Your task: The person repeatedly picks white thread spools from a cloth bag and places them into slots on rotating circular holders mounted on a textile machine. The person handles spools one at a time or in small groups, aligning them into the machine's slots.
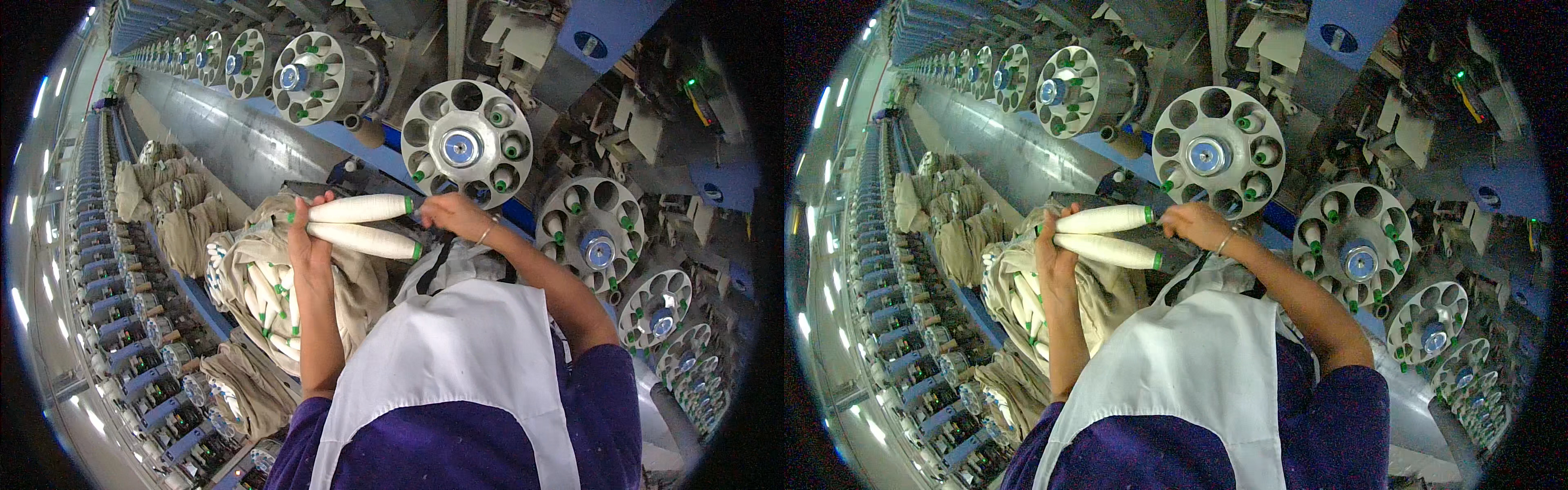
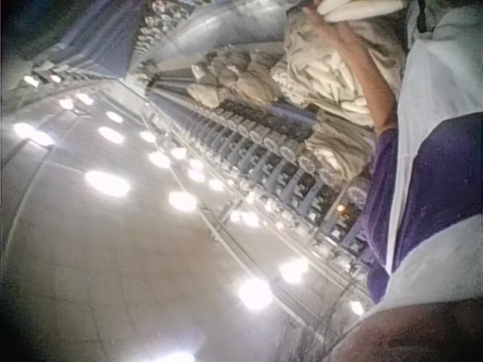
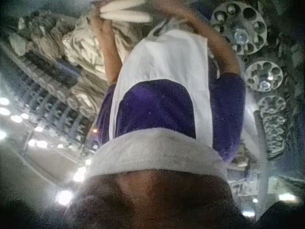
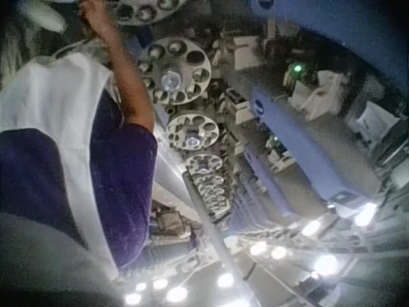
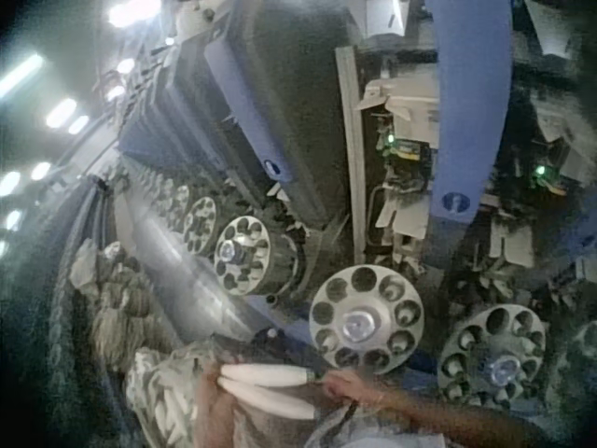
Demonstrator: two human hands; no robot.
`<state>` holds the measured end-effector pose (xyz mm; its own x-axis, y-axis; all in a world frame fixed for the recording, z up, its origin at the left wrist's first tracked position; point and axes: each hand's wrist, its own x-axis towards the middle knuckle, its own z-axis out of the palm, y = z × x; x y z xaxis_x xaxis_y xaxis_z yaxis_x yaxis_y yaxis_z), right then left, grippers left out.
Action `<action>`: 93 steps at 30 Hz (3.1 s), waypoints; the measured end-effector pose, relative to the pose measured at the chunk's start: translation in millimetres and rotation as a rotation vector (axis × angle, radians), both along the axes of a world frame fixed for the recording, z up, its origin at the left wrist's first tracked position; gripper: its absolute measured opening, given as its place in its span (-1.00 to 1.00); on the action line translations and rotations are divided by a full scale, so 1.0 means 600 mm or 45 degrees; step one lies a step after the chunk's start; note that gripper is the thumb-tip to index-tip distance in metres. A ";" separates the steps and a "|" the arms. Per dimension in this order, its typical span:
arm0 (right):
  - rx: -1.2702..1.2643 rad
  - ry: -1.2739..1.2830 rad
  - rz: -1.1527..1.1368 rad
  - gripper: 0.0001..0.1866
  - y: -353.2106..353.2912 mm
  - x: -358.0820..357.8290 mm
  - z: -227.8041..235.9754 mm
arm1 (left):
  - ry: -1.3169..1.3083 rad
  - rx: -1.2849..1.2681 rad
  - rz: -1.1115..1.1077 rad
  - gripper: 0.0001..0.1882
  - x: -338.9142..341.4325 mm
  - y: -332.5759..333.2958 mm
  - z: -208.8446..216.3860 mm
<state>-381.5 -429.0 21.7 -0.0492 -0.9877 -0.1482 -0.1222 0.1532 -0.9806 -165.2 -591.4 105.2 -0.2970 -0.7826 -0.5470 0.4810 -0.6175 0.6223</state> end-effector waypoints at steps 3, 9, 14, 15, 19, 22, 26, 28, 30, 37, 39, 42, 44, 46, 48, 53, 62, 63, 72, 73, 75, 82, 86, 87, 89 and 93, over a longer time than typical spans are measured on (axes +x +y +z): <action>-0.153 0.062 -0.399 -0.72 0.021 -0.026 -0.003 | -0.094 0.154 0.104 -0.79 0.020 0.008 -0.019; -0.053 0.016 -0.586 -0.88 0.023 -0.037 0.043 | 0.015 0.072 -0.041 -0.85 0.023 0.059 -0.036; -0.562 0.498 -0.333 -0.81 -0.004 0.031 0.053 | -0.110 -0.263 -0.215 -0.87 -0.009 0.092 -0.019; -0.608 0.592 -0.304 -0.78 -0.007 0.039 0.051 | -0.157 -0.293 -0.236 -0.85 -0.014 0.095 -0.015; -0.520 0.590 -0.331 -0.85 -0.017 0.044 0.037 | -0.237 -0.303 -0.172 -0.79 -0.032 0.111 -0.011; -0.063 -0.482 -0.426 -0.89 -0.021 0.031 0.014 | -0.275 -0.336 -0.110 -0.77 -0.050 0.124 -0.027; -0.112 -0.749 -0.656 -0.88 -0.015 0.025 -0.028 | -0.416 -0.507 -0.093 -0.83 -0.093 0.135 -0.064; -0.152 -0.673 -0.618 -0.89 -0.005 0.018 -0.044 | -0.501 -0.663 -0.185 -0.85 -0.111 0.144 -0.077; -0.168 -0.624 -0.630 -0.89 0.005 0.007 -0.049 | -0.467 -0.685 -0.243 -0.74 -0.124 0.148 -0.082; -0.287 -0.561 -0.615 -0.87 0.027 -0.029 0.020 | -0.284 -0.523 -0.138 -0.51 -0.094 0.120 -0.042; -0.200 -0.503 -0.554 -0.87 0.023 -0.009 0.043 | -0.267 -0.418 -0.093 -0.49 -0.085 0.117 -0.035; -0.396 0.138 -0.328 -0.86 0.014 0.038 0.063 | -0.271 -0.383 -0.052 -0.44 -0.078 0.122 -0.030; -0.480 0.342 -0.297 -0.83 0.005 0.067 0.069 | -0.257 -0.399 -0.008 -0.41 -0.076 0.127 -0.029; -0.539 0.439 -0.265 -0.83 0.002 0.082 0.074 | -0.253 -0.341 0.046 -0.39 -0.072 0.131 -0.026; -0.460 0.443 -0.210 -0.83 -0.003 0.086 0.076 | -0.241 -0.275 0.076 -0.39 -0.068 0.133 -0.024; -0.567 0.361 -0.365 -0.86 -0.015 0.084 0.070 | -0.215 -0.132 0.076 -0.40 -0.057 0.133 -0.029; 0.033 -0.487 -0.718 -0.83 0.061 -0.039 0.022 | 0.022 -0.163 0.313 -0.60 0.016 0.070 -0.037; -0.027 -0.588 -0.835 -0.84 0.064 -0.061 0.019 | 0.051 -0.103 0.342 -0.62 0.021 0.069 -0.039; 0.047 -0.378 0.056 -0.64 0.035 0.000 0.035 | 0.139 0.010 0.334 -0.56 0.003 0.067 -0.049; 0.177 -0.359 0.098 -0.69 0.035 -0.002 0.032 | 0.110 0.002 0.339 -0.55 0.007 0.061 -0.049; 0.241 -0.401 0.092 -0.77 0.045 -0.021 0.024 | 0.121 -0.050 0.337 -0.54 0.022 0.049 -0.051; -0.072 -0.721 -0.714 -0.74 0.073 -0.109 0.017 | 0.108 0.080 0.478 -0.56 0.058 0.037 -0.073; -0.314 -0.817 -0.801 -0.74 0.053 -0.135 0.061 | -0.021 0.026 0.312 -0.64 0.024 0.057 -0.074; -0.360 -0.766 -0.790 -0.75 0.047 -0.142 0.074 | -0.043 -0.021 0.247 -0.67 0.009 0.065 -0.071; -0.332 -0.337 -0.792 -0.77 0.034 -0.147 0.099 | -0.043 -0.072 0.172 -0.69 -0.023 0.073 -0.058; -0.330 0.298 -0.451 -0.86 0.002 -0.120 0.145 | -0.091 -0.225 0.037 -0.76 -0.096 0.083 -0.022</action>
<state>-453.8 -427.8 108.7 -0.3913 -0.9070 0.1555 -0.3284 -0.0201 -0.9443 -222.6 -541.6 91.9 -0.2381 -0.8762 -0.4189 0.4478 -0.4818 0.7532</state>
